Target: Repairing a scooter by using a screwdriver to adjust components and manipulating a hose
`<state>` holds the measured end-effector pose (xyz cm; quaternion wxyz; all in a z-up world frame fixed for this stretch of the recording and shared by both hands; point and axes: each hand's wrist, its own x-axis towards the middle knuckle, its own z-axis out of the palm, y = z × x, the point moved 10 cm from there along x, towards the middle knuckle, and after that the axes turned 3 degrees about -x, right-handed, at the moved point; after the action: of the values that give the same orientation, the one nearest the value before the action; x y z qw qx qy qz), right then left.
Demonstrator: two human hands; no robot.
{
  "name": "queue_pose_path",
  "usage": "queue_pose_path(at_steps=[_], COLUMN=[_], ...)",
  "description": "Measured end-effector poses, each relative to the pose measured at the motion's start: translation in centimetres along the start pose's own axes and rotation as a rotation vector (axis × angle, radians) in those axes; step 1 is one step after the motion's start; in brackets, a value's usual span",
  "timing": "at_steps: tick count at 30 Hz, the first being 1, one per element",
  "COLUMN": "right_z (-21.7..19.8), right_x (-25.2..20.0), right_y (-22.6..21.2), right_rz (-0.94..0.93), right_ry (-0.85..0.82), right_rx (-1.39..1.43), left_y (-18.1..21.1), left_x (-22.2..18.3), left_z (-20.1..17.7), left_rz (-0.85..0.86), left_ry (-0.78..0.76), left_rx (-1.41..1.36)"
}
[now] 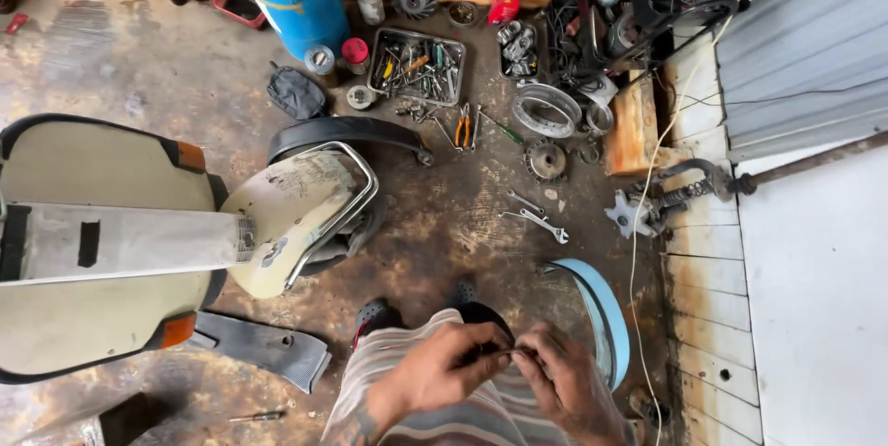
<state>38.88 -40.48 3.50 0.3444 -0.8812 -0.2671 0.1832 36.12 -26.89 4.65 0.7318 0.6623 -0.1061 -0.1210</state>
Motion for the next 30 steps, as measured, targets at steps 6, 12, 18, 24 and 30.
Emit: queue_pose_path(at_steps=[6,12,18,24,30], right_z=[-4.8,-5.4,-5.4,-3.4,0.8], right_x=[4.1,9.1,15.9,24.0,34.8], right_y=[3.0,7.7,10.9,14.6,20.7], right_rz=[-0.174,-0.082,0.123,0.296,0.363], right_ry=[-0.034,-0.077,-0.049,0.062,0.103], right_rx=[0.022,0.083,0.15,0.238,0.48], left_y=[0.7,-0.6,-3.3,-8.3,-19.0], left_x=[6.0,11.2,17.1,23.7,29.0], left_z=[1.6,-1.2,-6.2,-13.8,-21.3], left_rz=[-0.072,-0.124,-0.171,-0.277,-0.456], left_ry=[0.086,0.166,0.098,0.041,0.2], left_rx=[0.092,0.134,0.087,-0.045,-0.236])
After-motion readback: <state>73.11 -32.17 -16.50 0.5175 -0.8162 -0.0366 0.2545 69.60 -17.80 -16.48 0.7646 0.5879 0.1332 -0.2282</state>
